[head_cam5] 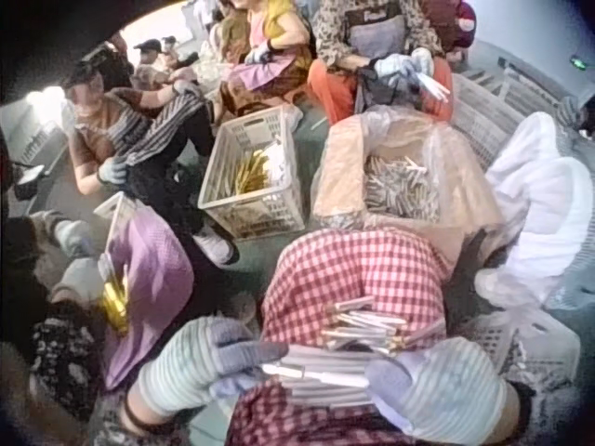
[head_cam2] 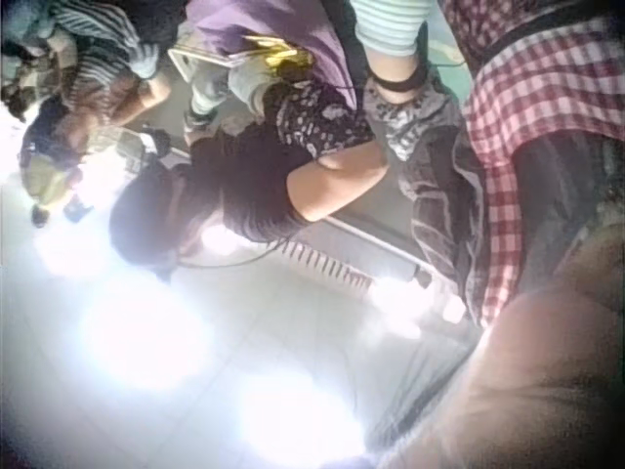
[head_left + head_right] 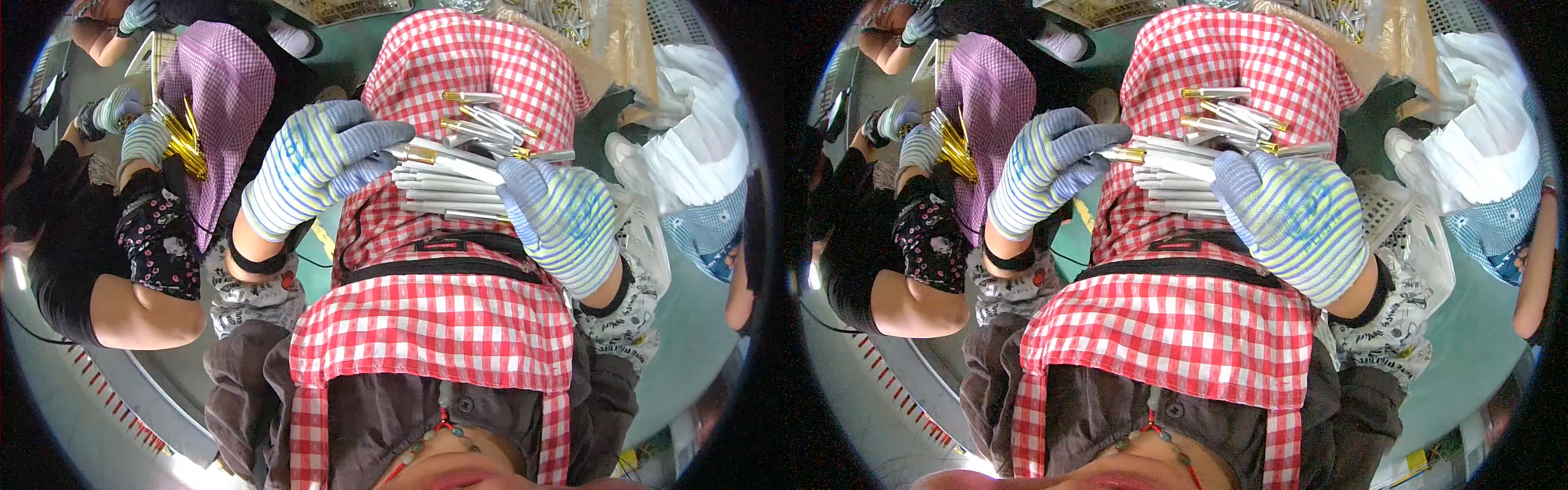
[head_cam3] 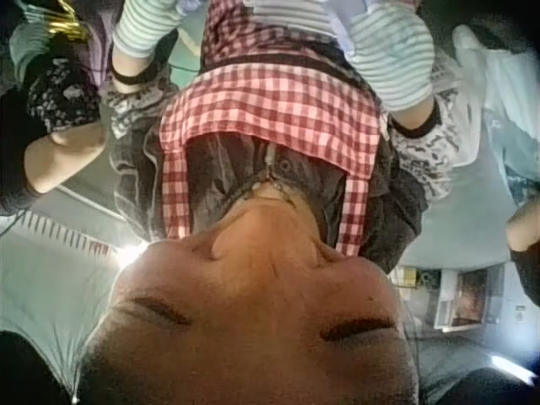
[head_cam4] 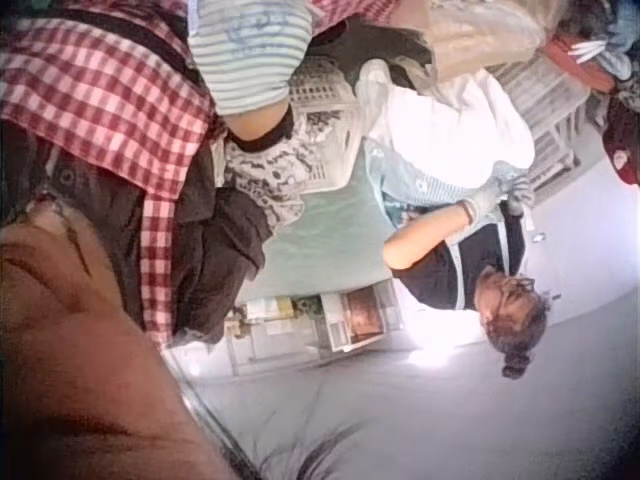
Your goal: Manually assembling small white cylindrical parts by attaching gold-colored end caps.
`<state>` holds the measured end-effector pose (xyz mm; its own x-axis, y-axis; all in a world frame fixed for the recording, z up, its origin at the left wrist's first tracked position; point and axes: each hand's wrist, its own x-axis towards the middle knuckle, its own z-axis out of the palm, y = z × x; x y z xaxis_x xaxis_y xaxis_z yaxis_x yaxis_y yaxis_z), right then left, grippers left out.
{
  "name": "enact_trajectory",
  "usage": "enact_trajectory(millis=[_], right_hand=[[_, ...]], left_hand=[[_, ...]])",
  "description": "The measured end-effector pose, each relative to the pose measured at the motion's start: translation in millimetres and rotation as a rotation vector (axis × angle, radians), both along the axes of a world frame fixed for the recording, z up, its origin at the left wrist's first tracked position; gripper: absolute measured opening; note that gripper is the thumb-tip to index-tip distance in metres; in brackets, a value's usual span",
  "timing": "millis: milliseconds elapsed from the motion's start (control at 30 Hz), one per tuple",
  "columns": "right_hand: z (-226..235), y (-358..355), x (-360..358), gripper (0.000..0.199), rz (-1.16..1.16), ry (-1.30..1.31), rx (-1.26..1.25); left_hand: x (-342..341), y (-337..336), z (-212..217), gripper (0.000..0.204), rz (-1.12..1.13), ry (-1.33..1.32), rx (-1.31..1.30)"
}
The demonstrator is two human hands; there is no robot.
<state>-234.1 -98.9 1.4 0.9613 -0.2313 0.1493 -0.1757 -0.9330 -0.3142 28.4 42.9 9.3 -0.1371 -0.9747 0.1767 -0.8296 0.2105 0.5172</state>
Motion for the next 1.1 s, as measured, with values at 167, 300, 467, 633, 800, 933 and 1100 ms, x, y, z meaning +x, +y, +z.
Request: enact_trajectory(millis=[167, 300, 467, 633, 800, 933, 1100], right_hand=[[7.1, 0.1, 1.5, 0.020, -0.071, 0.045, 0.178], [15.4, -6.5, 7.8, 0.024, -0.044, 0.007, 0.415], [-7.7, -13.4, -0.9, 0.030, -0.089, 0.074, 0.746], [-12.1, -12.4, -21.9, 0.029, -0.055, 0.131, 0.747], [-27.3, -25.0, -85.8, 0.019, -0.087, 0.050, 0.464], [-41.0, -27.4, -205.4, 0.026, -0.727, 0.058, 0.190], [-157.4, 6.9, -309.3, 0.023, -0.930, 0.522, 0.180]], left_hand=[[1.7, -8.2, 2.0, 0.042, -0.103, -0.135, -0.108], [-7.1, -13.1, 2.4, 0.038, -0.147, -0.078, -0.097], [-19.8, -20.2, 2.3, 0.041, -0.193, -0.153, -0.118], [-49.4, -33.7, -8.0, 0.046, -0.306, -0.223, -0.131], [-86.5, -65.9, -5.7, 0.040, -0.343, -0.116, 0.012], [-50.2, -56.2, -1.2, 0.037, -0.039, 0.057, 0.034], [-34.3, -52.9, -11.6, 0.035, -0.108, -0.038, 0.068]])
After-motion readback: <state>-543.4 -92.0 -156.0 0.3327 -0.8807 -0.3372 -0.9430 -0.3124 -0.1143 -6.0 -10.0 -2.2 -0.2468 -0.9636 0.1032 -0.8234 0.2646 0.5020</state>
